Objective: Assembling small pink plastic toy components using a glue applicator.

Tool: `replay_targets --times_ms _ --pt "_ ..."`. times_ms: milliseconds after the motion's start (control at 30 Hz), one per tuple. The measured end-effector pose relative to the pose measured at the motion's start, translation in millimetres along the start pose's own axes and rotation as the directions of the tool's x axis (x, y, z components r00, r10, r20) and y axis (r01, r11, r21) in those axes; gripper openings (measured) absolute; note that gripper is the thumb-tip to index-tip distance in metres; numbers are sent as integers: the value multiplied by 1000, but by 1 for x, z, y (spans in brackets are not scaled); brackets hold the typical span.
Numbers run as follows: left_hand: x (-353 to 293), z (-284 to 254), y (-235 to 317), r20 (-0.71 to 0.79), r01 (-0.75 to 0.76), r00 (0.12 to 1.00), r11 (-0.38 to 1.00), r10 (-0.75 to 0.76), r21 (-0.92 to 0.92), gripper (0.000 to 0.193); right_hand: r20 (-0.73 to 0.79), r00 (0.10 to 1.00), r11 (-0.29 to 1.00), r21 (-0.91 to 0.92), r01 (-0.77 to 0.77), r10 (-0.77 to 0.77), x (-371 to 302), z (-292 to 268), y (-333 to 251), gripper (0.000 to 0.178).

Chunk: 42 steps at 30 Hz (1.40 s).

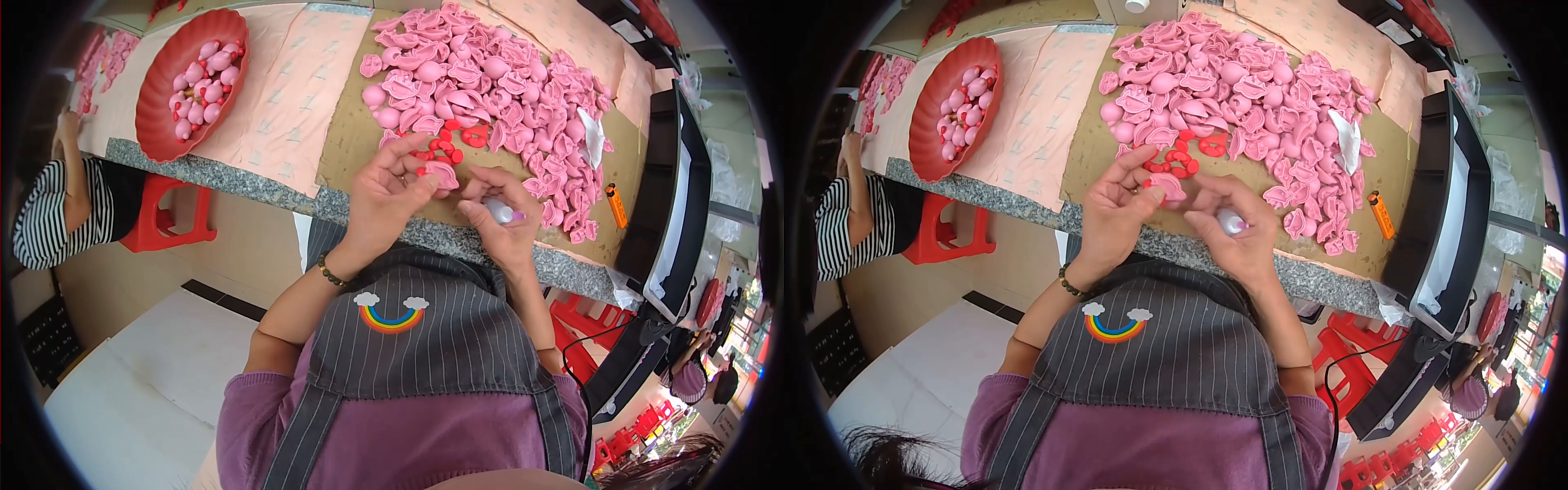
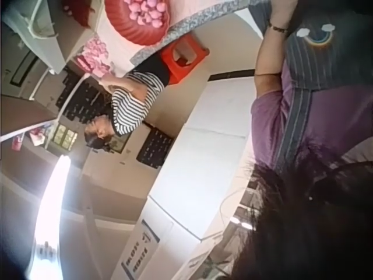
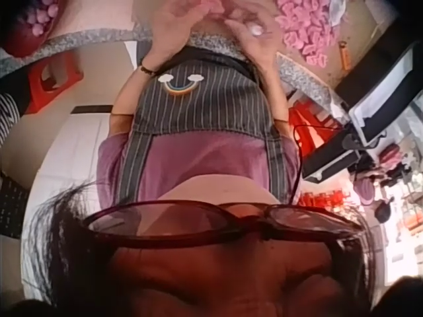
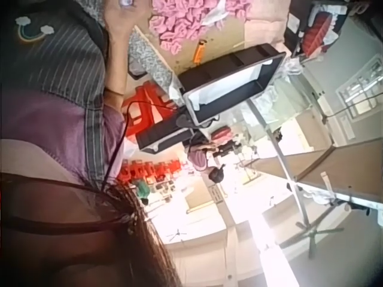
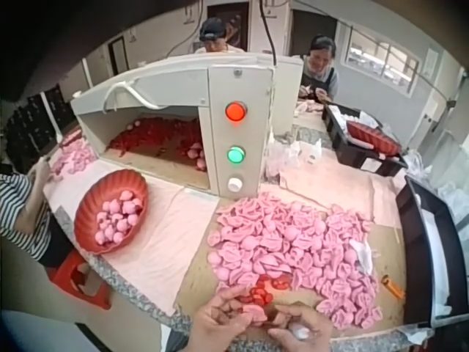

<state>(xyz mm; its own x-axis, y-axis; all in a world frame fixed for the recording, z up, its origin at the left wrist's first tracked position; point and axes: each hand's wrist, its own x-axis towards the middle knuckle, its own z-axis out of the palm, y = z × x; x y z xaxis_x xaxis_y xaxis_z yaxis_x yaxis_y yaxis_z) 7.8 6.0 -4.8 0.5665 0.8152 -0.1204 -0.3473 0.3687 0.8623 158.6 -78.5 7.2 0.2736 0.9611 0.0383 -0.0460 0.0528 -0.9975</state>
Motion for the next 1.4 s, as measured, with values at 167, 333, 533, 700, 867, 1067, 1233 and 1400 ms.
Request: replay_targets --times_ms 167,333,533,700,867,1067,1233,1400 --pt "1 -7 2 -14 89 996 979 -93 -184 37 -38 977 768 -626 139 -208 -8 -5 0 40" --pt "4 -12 3 32 67 998 986 -63 -154 33 74 944 683 -673 285 -321 0 -6 7 29" --pt "10 -16 6 92 32 996 992 -21 -126 32 -100 992 929 -369 36 -79 10 5 4 18" --pt "39 11 14 38 14 999 937 0 -348 39 -270 963 1000 -24 18 -24 7 3 -1 37" --pt "82 48 21 -39 -133 991 929 127 -346 41 -161 782 773 -360 522 -603 19 27 -74 67" --pt "115 84 23 15 -59 997 914 71 -400 35 537 783 949 209 237 -314 34 82 -76 40" --pt "111 62 18 22 -61 997 915 76 -398 25 451 814 927 259 272 -365 11 67 -59 20" --pt "77 43 15 8 -27 1000 948 31 -317 27 202 979 933 347 -93 23 -9 18 -40 26"
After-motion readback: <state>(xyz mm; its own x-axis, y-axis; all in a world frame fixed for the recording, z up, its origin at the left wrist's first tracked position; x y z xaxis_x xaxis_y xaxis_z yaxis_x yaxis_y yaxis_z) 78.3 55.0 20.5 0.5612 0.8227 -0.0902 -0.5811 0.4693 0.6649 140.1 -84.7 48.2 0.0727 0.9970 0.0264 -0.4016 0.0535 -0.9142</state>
